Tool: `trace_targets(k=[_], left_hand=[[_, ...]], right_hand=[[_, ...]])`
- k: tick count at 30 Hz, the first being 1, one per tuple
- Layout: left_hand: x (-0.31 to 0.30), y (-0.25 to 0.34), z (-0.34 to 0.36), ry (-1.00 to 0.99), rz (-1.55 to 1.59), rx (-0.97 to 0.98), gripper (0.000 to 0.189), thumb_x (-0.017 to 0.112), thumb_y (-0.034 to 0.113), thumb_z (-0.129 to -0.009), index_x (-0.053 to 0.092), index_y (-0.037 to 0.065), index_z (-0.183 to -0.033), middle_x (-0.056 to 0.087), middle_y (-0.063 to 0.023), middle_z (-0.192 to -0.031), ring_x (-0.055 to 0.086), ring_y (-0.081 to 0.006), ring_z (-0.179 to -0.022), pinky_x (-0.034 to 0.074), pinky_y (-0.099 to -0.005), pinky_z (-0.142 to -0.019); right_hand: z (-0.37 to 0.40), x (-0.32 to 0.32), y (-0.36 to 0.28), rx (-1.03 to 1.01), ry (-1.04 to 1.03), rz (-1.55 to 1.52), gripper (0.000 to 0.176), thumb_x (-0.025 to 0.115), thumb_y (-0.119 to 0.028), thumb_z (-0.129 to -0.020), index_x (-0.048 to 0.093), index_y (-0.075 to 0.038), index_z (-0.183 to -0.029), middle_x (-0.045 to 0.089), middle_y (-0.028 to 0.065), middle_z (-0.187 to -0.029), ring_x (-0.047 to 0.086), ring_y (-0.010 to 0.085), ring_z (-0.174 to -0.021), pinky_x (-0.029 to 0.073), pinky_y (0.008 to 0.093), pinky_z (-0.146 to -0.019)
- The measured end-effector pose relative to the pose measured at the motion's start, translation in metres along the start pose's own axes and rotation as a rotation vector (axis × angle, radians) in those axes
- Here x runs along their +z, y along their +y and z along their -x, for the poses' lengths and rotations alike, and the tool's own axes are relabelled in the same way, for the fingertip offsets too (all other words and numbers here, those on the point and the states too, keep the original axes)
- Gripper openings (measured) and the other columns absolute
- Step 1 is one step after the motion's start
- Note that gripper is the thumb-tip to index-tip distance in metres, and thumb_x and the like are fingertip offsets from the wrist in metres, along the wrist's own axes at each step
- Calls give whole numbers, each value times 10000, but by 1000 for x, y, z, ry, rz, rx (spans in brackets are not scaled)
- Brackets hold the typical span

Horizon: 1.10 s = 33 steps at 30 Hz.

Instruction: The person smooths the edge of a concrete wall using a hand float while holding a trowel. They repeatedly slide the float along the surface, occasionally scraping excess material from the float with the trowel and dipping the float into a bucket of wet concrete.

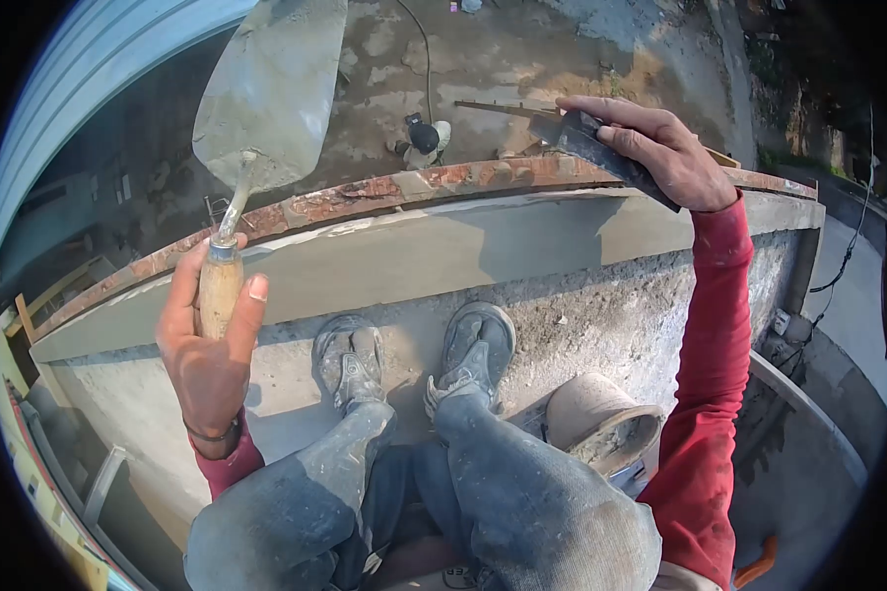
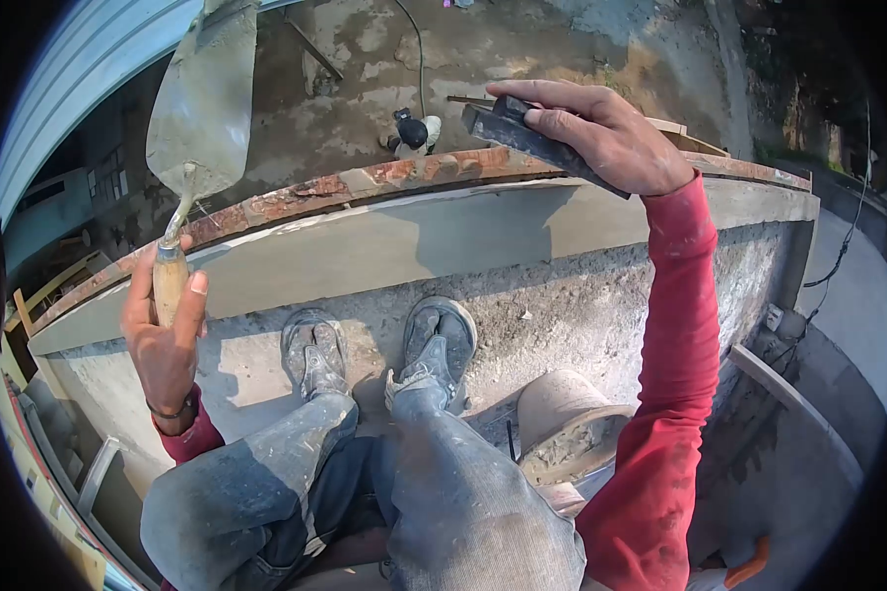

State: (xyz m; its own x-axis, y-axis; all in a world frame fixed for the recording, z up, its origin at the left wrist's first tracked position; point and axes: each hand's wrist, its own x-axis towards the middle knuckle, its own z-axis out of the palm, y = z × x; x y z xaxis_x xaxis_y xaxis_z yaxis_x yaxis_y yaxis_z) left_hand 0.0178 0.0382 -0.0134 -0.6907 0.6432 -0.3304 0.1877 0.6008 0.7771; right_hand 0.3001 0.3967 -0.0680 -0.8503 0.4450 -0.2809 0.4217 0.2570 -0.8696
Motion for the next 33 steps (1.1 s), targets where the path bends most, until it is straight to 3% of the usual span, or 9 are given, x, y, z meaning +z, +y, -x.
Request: trace_targets(k=[3,7,12,14,18,20,24,29,33], left_hand=[[3,0,-1,-1,-4,-45,398,765,67,-945,688,26,-1334,643,15,-976,504,-51,-766,411,-219,-701],[10,2,-5,-1,-3,-73,400,741,68,-935,695,35,-1331,621,24,-921,496,-44,-738,392,-210,-664],[12,2,-6,7,-29,-106,423,734,87,-934,685,30,-1351,614,19,-924,495,-44,-743,394,-208,-674],[9,2,-6,0,-15,-121,432,734,96,-934,682,28,-1357,619,14,-937,496,-45,-745,397,-209,-684],[9,-3,-4,0,-14,-84,445,749,124,-926,683,23,-1354,627,4,-957,499,-48,-758,403,-212,-701],[11,-1,-6,2,-34,-70,447,754,131,-922,684,24,-1351,626,3,-958,500,-51,-762,406,-215,-705],[16,14,-8,-42,-51,-152,457,760,134,-919,679,19,-1354,635,-10,-995,521,-63,-810,425,-222,-748],[10,3,-8,-32,-48,-63,459,766,135,-920,677,14,-1354,666,-19,-1048,556,-83,-888,455,-239,-829],[6,2,-4,-59,-60,-82,465,774,138,-917,675,12,-1354,688,-27,-1076,570,-97,-917,472,-257,-863]], right_hand=[[-33,11,9,73,-394,9,574,707,-490,-1034,702,-56,-1409,750,121,-1308,688,209,-1183,529,360,-1060],[-49,27,6,122,-552,82,609,736,-551,-991,738,-51,-1340,764,133,-1236,707,227,-1161,548,370,-1023],[-29,4,29,98,-515,173,561,718,-562,-1001,779,-83,-1288,797,112,-1139,743,241,-1046,569,371,-953],[-29,-25,29,388,-629,317,557,766,-497,-981,759,-47,-1308,781,133,-1204,712,259,-1158,549,403,-1014],[-36,-44,46,331,-660,332,518,780,-452,-984,761,-45,-1304,780,126,-1209,720,250,-1127,557,406,-994],[-47,-11,41,50,-546,125,568,722,-559,-997,773,-85,-1307,809,98,-1096,744,224,-1035,572,365,-942],[-59,40,13,57,-615,107,588,729,-572,-986,771,-79,-1303,810,93,-1100,745,216,-1026,573,357,-934],[-30,-35,47,368,-653,258,541,775,-511,-973,769,-91,-1314,810,59,-1065,738,175,-995,565,347,-907],[-31,-45,22,321,-618,226,540,800,-459,-970,750,-45,-1312,783,68,-1059,705,157,-1016,553,342,-911]])
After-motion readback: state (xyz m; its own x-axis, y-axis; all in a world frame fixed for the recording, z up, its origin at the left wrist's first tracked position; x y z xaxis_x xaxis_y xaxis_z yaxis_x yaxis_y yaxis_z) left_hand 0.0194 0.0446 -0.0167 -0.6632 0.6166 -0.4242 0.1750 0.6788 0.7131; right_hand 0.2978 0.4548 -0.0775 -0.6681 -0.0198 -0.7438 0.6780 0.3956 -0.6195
